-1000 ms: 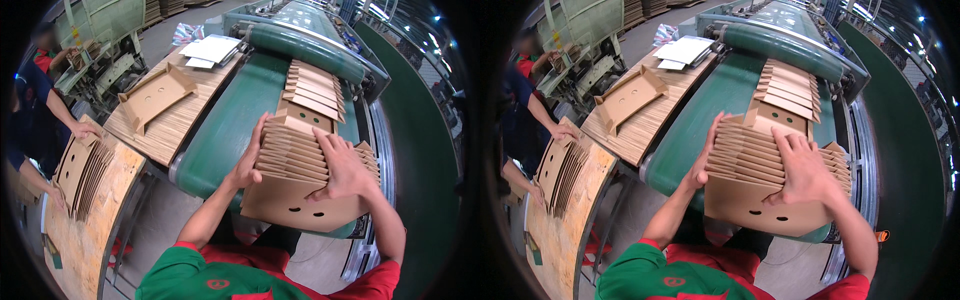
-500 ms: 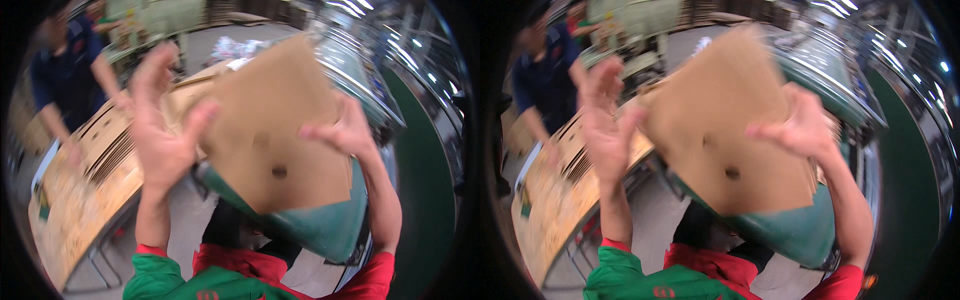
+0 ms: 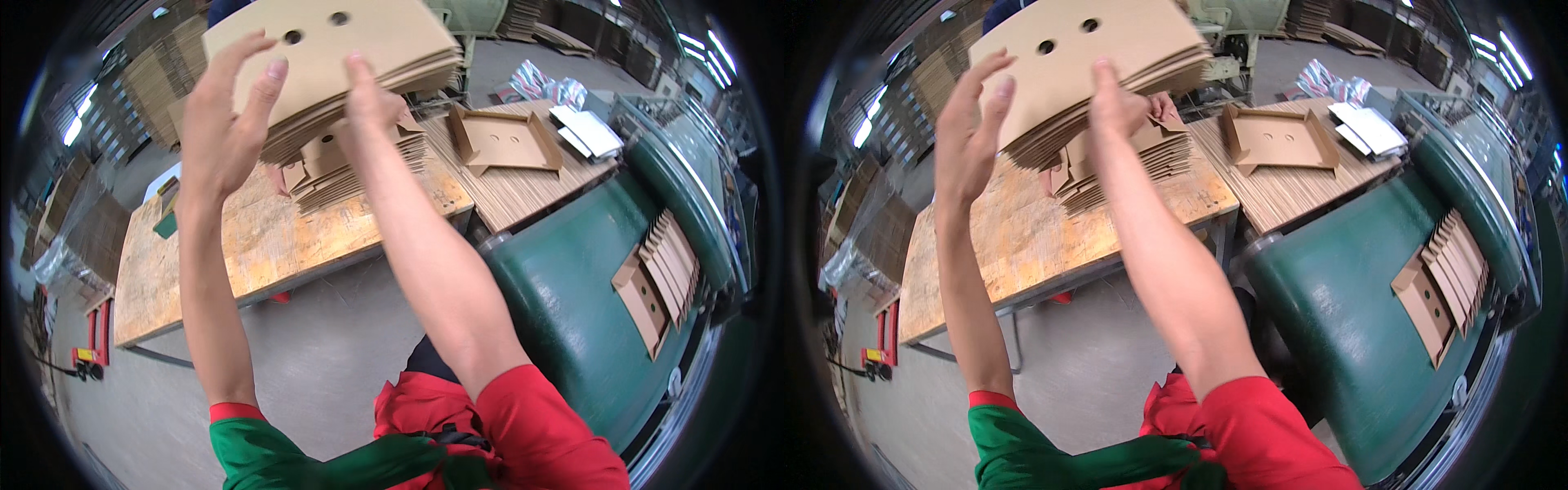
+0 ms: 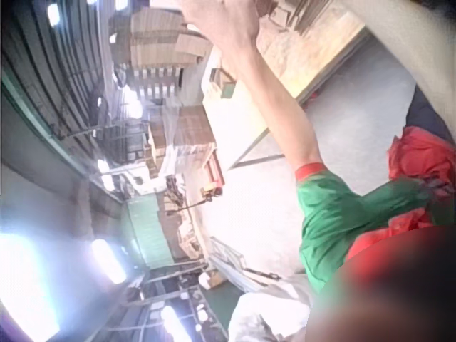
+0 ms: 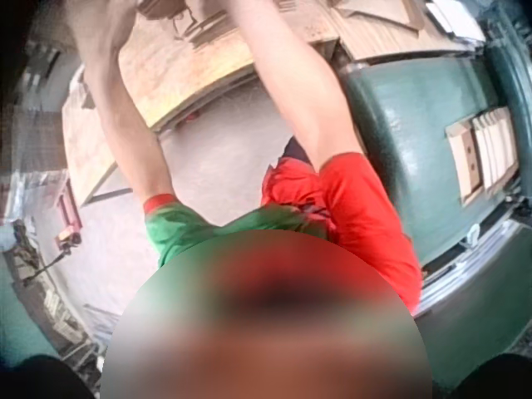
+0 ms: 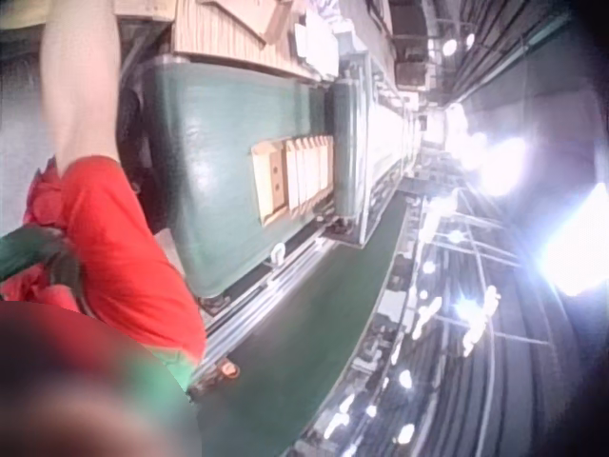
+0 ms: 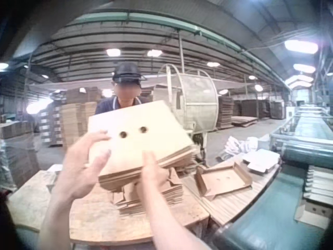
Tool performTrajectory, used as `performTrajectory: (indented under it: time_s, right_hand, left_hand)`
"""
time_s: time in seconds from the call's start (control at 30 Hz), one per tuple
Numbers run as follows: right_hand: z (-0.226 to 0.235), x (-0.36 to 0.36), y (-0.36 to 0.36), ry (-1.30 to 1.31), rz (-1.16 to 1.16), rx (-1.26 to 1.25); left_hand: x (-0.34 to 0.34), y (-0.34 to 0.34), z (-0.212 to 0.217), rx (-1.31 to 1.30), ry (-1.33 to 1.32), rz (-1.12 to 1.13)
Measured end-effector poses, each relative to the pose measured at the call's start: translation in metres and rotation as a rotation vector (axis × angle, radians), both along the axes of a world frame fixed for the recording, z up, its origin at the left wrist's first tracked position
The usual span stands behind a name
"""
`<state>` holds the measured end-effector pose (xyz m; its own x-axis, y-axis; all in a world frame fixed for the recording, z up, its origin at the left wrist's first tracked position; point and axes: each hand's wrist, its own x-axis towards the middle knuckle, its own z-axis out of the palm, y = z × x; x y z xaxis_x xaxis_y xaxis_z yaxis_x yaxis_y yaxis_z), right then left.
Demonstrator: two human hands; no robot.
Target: The person gathers flat cardboard pieces from a green conveyor belt, aligns them into neat stacks, and places the stacks onto a wooden table. The process repeats continuously as more pieces arrive on the belt.
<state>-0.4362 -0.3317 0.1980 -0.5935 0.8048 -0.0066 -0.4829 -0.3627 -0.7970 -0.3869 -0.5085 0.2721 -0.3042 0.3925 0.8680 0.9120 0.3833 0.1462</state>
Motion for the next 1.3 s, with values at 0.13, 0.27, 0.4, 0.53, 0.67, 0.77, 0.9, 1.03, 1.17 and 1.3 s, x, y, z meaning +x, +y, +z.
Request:
performTrajectory:
  time_s: [0.13, 0.27, 0.4, 0.53, 0.67, 0.77, 0.9, 1.03, 1.17, 1.3]
  right_hand:
    - [-0.012, -0.041, -0.022, 0.034, 0.016, -0.072]
    - [-0.024, -0.066, -0.011, -0.132, -0.03, -0.141]
    - [-0.049, -0.066, 0.007, -0.253, -0.039, -0.23]
    - [-0.064, -0.063, 0.008, -0.349, 0.024, -0.162]
    - [-0.071, -0.057, 0.012, -0.349, 0.206, -0.186]
    - [-0.078, -0.045, 0.023, -0.275, 0.346, -0.162]
    - [-0.098, -0.004, 0.046, -0.312, 0.551, -0.046]
    - [-0.146, 0.11, 0.089, -0.336, 0.728, 0.34]
    - [-0.19, 0.284, 0.169, -0.405, 0.229, 0.71]
    - [-0.2, 0.479, 0.224, -0.819, -0.344, 1.136]
  left_hand:
    - [-0.046, 0.017, -0.019, -0.15, -0.052, 0.117]
    - [-0.09, 0.024, -0.035, -0.184, -0.001, 0.073]
    - [-0.149, 0.061, -0.046, -0.368, -0.226, 0.049]
    - [-0.181, 0.102, -0.066, -0.632, -0.316, 0.348]
    - [-0.18, 0.136, -0.069, -0.785, -0.403, 0.537]
    - [-0.178, 0.149, -0.066, -0.818, -0.515, 0.556]
    - [-0.198, 0.143, -0.078, -0.933, -0.503, 0.512]
    - [-0.236, 0.128, -0.102, -0.959, -0.485, 0.406]
    - [-0.273, 0.127, -0.115, -0.814, -0.391, 0.076]
    - [-0.288, 0.132, -0.119, -0.93, -0.411, 0.252]
